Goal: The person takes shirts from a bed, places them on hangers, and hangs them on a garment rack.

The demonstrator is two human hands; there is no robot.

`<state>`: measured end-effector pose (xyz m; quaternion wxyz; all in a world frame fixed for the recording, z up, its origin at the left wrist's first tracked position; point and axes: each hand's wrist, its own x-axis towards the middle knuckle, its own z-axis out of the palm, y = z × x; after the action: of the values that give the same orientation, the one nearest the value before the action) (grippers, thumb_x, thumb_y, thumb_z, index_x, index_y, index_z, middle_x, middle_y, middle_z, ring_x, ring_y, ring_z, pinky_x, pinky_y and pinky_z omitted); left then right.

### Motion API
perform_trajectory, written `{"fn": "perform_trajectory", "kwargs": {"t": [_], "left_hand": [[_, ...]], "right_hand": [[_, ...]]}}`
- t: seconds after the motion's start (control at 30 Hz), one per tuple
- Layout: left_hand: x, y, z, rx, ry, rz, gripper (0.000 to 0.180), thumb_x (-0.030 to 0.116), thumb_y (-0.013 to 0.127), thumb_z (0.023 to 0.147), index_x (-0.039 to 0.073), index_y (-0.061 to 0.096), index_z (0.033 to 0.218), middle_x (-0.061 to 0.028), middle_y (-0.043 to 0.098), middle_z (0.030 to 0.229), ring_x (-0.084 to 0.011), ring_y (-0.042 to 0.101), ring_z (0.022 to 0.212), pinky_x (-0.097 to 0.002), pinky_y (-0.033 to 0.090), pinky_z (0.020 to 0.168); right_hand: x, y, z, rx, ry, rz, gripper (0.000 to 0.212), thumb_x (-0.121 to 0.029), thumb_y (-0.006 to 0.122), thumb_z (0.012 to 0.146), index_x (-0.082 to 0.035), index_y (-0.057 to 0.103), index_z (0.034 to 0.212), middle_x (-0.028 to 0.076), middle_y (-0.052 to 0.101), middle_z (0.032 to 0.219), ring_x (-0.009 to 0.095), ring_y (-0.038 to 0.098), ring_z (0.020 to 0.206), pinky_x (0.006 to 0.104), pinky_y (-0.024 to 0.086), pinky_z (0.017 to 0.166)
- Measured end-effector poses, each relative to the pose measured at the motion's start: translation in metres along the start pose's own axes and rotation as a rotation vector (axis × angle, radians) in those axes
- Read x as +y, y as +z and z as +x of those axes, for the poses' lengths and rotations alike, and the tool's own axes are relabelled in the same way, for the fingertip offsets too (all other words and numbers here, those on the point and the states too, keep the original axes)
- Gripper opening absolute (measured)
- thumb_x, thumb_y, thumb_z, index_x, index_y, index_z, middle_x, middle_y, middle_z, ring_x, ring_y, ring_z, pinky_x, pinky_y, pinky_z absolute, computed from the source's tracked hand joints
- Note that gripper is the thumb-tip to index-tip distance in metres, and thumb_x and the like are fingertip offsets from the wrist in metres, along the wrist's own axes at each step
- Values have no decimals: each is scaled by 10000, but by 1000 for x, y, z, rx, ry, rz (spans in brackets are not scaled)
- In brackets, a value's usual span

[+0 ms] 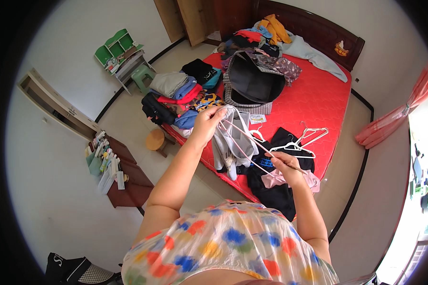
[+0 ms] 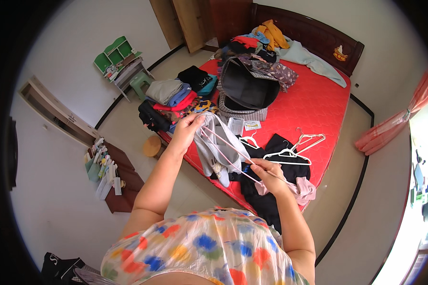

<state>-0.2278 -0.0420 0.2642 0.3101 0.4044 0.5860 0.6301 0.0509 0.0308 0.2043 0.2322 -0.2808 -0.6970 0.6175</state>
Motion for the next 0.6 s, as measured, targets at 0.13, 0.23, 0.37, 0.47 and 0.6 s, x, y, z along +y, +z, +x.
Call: {"fn": "perform_trajectory", "kwargs": {"t": [0.13,0.23,0.37,0.47,0.6], "left_hand": [[-5,8,-3,-39,219,244,218,135,599,876,-53,621,985,-15,568,886,-99,512,829,-222,397,752],[5,27,-13,-82,381,398,178,61,613,829,-44,624,972,-43,508,775,-143,485,722,-253,397,666],[34,59,-35,-321,693,700,224,108,649,782,96,655,1006,-61,554,797,-207,548,673,-297,441,584],[36,76,-52,-774,842,677,223,186,656,780,140,660,998,-44,575,837,-213,588,743,-332,466,663],[49,79,-51,-770,855,619,215,189,659,775,138,661,984,-36,580,911,-216,574,850,-348,451,750]], "right_hand": [[-12,12,13,68,8,-73,207,-168,583,884,-42,635,1039,-68,452,610,11,371,576,195,295,501],[-7,17,24,126,-34,75,310,-87,575,870,-53,551,1178,-82,369,567,2,311,528,180,265,486],[-23,24,25,183,-133,236,364,-55,569,859,-50,520,1220,-96,353,559,-9,308,533,169,258,490],[-16,16,30,260,-71,233,313,-55,570,859,-24,555,1170,-77,461,600,3,354,554,180,274,482],[-12,4,21,310,-121,147,252,-94,595,856,-7,595,1093,-30,538,679,28,396,592,192,310,512]]}}
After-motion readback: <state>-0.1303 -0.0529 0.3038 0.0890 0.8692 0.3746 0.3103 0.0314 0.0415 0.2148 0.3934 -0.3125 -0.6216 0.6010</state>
